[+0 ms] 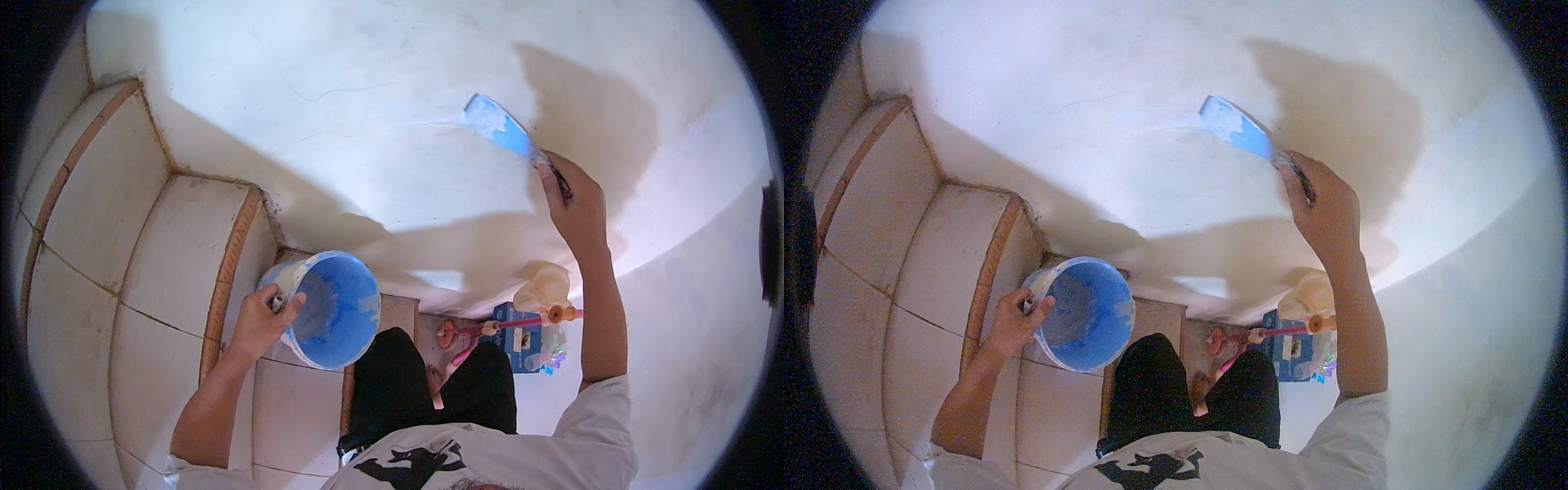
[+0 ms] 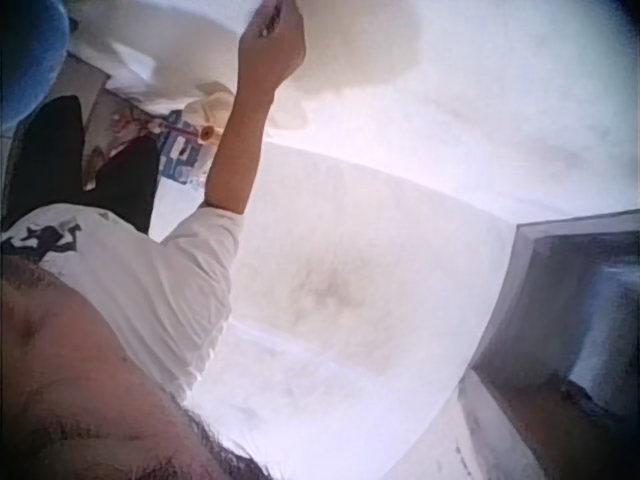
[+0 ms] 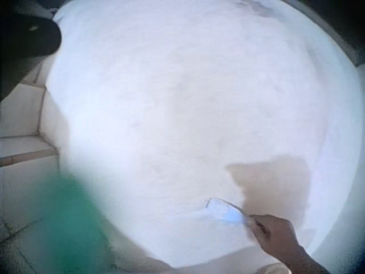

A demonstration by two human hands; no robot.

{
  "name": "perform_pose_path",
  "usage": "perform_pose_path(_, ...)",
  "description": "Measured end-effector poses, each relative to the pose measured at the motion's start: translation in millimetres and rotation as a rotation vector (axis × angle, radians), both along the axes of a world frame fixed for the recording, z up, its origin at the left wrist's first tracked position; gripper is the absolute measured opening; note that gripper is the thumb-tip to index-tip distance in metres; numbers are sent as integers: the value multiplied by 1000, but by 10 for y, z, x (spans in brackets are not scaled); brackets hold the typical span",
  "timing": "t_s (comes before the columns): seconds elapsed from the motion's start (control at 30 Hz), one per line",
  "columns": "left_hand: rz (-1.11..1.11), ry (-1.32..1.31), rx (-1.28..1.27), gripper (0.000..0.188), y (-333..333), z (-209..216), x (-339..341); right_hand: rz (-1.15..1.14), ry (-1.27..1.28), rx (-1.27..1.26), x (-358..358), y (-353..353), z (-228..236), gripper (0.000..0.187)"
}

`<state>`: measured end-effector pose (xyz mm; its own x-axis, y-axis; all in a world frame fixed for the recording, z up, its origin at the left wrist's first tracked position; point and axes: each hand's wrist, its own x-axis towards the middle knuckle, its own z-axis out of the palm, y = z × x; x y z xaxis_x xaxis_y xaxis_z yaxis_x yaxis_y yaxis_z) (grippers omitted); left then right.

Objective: The person applies spackle to a wall with a putty knife while holding a bucket.

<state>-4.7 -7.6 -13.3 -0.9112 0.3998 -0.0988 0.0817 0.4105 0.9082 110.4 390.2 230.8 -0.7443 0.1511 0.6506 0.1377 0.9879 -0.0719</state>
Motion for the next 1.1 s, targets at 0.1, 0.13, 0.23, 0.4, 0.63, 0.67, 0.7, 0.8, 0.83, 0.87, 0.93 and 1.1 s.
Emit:
perform_pose_path(0.1, -5, 18, -21, 48, 27, 20, -3, -42, 43, -85, 148, 254, -246, 25)
perform_pose_path(0.13, -4, 24, -36, 48, 55, 76, 19, -11, 60, -138, 153, 254, -353, 25)
perform_pose_path(0.23, 5, 13, -29, 49, 66, 101, 19, 76, 113, -273, -35, 94, -657, 25)
perform_pose_path(0.4, -8, 33, -4, 48, 64, 43, -16, 42, 96, -257, -355, -92, -721, 22)
perform_pose_path(0.63, 13, -44, -25, 48, 60, 57, 16, -41, 209, -186, 203, 184, -545, 21)
perform_pose_path(0.67, 12, -75, -17, 48, 72, 81, 21, -38, 206, -138, 284, 121, -499, 21)
perform_pose_path(0.7, 9, -43, -7, 48, 72, 77, 18, -40, 207, -93, 341, 63, -429, 21)
perform_pose_path(0.8, -4, -12, -15, 48, 4, 95, 39, 104, 106, 62, 143, -457, -315, 22)
perform_pose_path(0.83, -7, -42, -15, 48, 37, 154, 51, 64, 25, 125, 68, -579, -282, 24)
perform_pose_path(0.87, -7, -69, -15, 48, 74, 200, 45, 27, -53, 188, -23, -665, -249, 26)
perform_pose_path(0.93, 5, -17, -35, 48, 65, 128, 18, 59, -68, 226, -235, -809, -188, 27)
perform_pose_path(1.1, 9, -39, -20, 47, 54, 111, 32, 4, -93, 369, -299, -661, -18, 29)
